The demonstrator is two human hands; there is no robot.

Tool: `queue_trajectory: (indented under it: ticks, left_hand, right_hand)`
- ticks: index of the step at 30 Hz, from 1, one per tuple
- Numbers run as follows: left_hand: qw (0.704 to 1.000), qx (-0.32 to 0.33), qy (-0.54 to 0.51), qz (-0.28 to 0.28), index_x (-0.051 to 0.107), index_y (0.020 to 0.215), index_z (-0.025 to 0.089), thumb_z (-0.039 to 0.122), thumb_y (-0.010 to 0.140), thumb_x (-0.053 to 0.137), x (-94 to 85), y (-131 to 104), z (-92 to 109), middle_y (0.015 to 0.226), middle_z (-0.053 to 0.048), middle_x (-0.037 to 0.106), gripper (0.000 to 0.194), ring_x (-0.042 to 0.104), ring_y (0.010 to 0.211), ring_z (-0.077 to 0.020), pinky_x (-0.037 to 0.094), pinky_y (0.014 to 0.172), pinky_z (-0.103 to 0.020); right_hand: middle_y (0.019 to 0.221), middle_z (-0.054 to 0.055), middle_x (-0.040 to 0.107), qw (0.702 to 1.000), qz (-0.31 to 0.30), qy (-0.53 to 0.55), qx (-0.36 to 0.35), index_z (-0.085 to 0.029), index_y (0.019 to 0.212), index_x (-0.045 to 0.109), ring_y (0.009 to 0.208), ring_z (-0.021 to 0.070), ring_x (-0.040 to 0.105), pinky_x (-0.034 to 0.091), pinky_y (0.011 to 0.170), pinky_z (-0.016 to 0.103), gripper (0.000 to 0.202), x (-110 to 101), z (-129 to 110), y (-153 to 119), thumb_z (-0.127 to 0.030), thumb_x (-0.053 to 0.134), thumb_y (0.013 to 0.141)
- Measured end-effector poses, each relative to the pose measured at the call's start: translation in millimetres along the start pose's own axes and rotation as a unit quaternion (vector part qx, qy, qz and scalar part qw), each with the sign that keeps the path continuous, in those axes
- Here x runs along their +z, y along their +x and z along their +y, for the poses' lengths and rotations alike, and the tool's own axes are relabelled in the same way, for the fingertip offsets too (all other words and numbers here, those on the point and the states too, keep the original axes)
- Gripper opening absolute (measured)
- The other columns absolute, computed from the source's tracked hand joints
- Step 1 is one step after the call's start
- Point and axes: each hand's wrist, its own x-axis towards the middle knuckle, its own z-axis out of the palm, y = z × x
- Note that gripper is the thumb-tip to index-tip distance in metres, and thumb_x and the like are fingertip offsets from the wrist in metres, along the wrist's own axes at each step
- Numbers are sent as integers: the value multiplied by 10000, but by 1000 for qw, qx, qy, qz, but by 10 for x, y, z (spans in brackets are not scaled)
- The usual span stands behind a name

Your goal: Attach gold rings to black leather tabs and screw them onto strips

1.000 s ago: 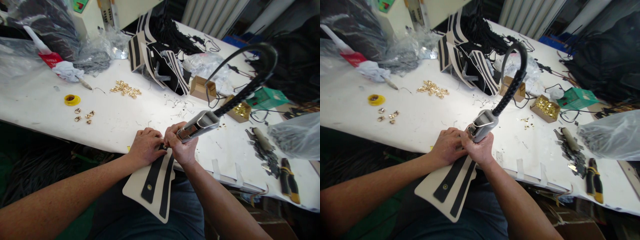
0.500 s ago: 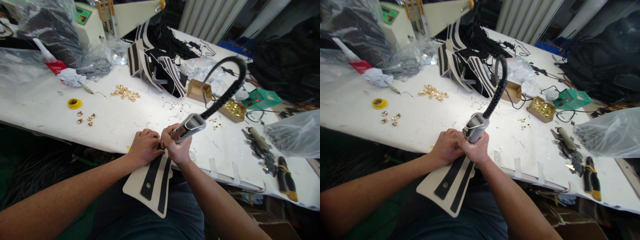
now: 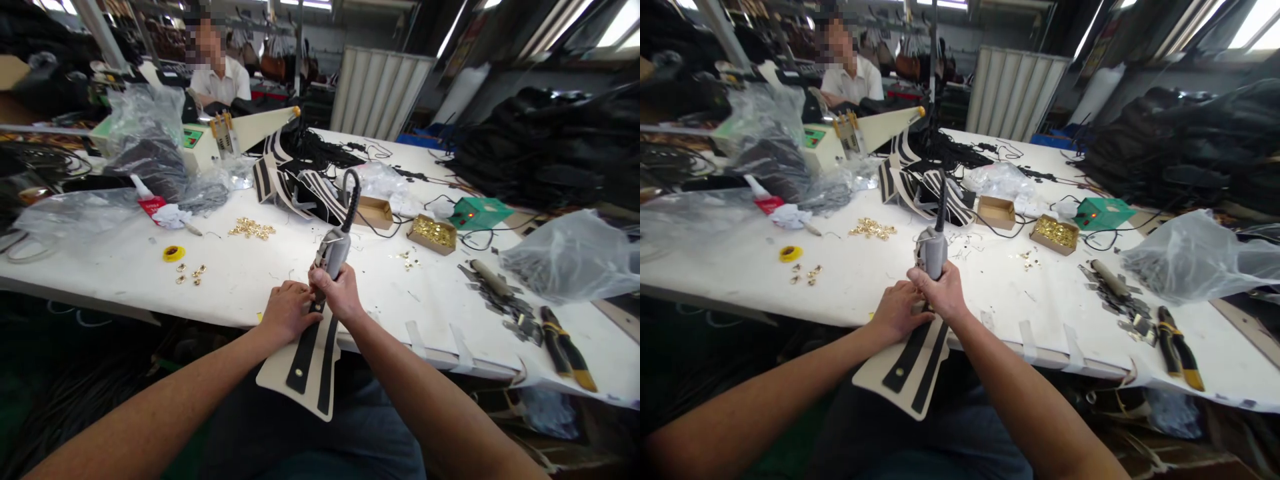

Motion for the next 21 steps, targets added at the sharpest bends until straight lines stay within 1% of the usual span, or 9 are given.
queue_trajectory:
  ticks: [2, 4, 6, 8, 10, 12, 17, 19, 21]
  left_hand:
    - [1000, 1, -5, 10, 774, 1110, 331, 418, 821, 842, 4, -23, 11, 1208, -31, 728, 310, 588, 1226, -308, 455, 1007, -495]
    - [1000, 2, -11, 21, 772, 1143, 338, 430, 831, 836, 11, -48, 19, 1209, -27, 725, 331, 586, 1227, -292, 450, 1021, -487]
    - [999, 4, -14, 33, 771, 1161, 314, 447, 840, 830, 17, -72, 26, 1208, -38, 724, 352, 589, 1220, -281, 454, 1020, -472]
    - [999, 8, -14, 45, 772, 1151, 291, 445, 843, 830, 22, -92, 34, 1199, -47, 727, 349, 596, 1203, -274, 461, 1013, -457]
    - [998, 11, -12, 56, 767, 1128, 271, 424, 843, 833, 24, -107, 45, 1190, -55, 728, 329, 599, 1187, -274, 464, 1009, -451]
    - [998, 13, -7, 64, 753, 1107, 255, 403, 842, 834, 22, -119, 59, 1183, -60, 724, 314, 598, 1176, -278, 460, 1013, -453]
    - [998, 5, 0, 66, 714, 1027, 237, 400, 844, 830, -1, -142, 101, 1103, -65, 718, 271, 593, 1119, -289, 443, 986, -463]
    - [998, -2, -6, 66, 706, 990, 235, 402, 856, 816, -7, -147, 114, 1054, -63, 718, 241, 588, 1090, -292, 430, 977, -467]
    - [998, -8, -20, 65, 704, 954, 232, 403, 865, 801, -5, -150, 119, 1007, -60, 721, 216, 587, 1061, -293, 420, 976, -472]
  right_hand:
    - [659, -14, 590, 999, 28, -32, -7, -188, 884, 633, 565, 147, 551, 438, 521, 262, 595, -90, -98, 63, -781, 642, 841]
    - [743, -1, 636, 987, 48, -152, -15, -202, 1030, 644, 641, 165, 583, 456, 590, 271, 541, -244, -153, 122, -729, 570, 930]
    - [878, 34, 690, 945, 37, -325, -12, -217, 1124, 647, 757, 193, 618, 463, 682, 291, 440, -447, -123, 160, -626, 557, 986]
    - [1049, 78, 715, 877, 7, -481, 12, -230, 1215, 655, 887, 225, 644, 461, 764, 315, 370, -663, -9, 173, -522, 569, 1005]
    - [1146, 107, 709, 824, -15, -566, 41, -239, 1268, 674, 985, 256, 652, 460, 817, 335, 350, -852, 145, 166, -444, 605, 992]
    - [1159, 127, 706, 802, -20, -594, 60, -234, 1253, 710, 1053, 285, 644, 462, 866, 360, 335, -986, 273, 129, -399, 647, 968]
    - [1303, 150, 677, 821, 79, -565, -3, -211, 1287, 699, 1214, 319, 599, 436, 1023, 433, 402, -998, 315, -304, -369, 720, 918]
    - [1123, 112, 740, 863, 107, -493, 14, -206, 1128, 735, 1007, 266, 682, 496, 914, 396, 289, -870, 283, -633, -423, 690, 943]
    - [838, 42, 739, 909, 76, -396, 106, -216, 960, 734, 743, 218, 689, 517, 722, 345, 275, -690, 273, -968, -486, 703, 920]
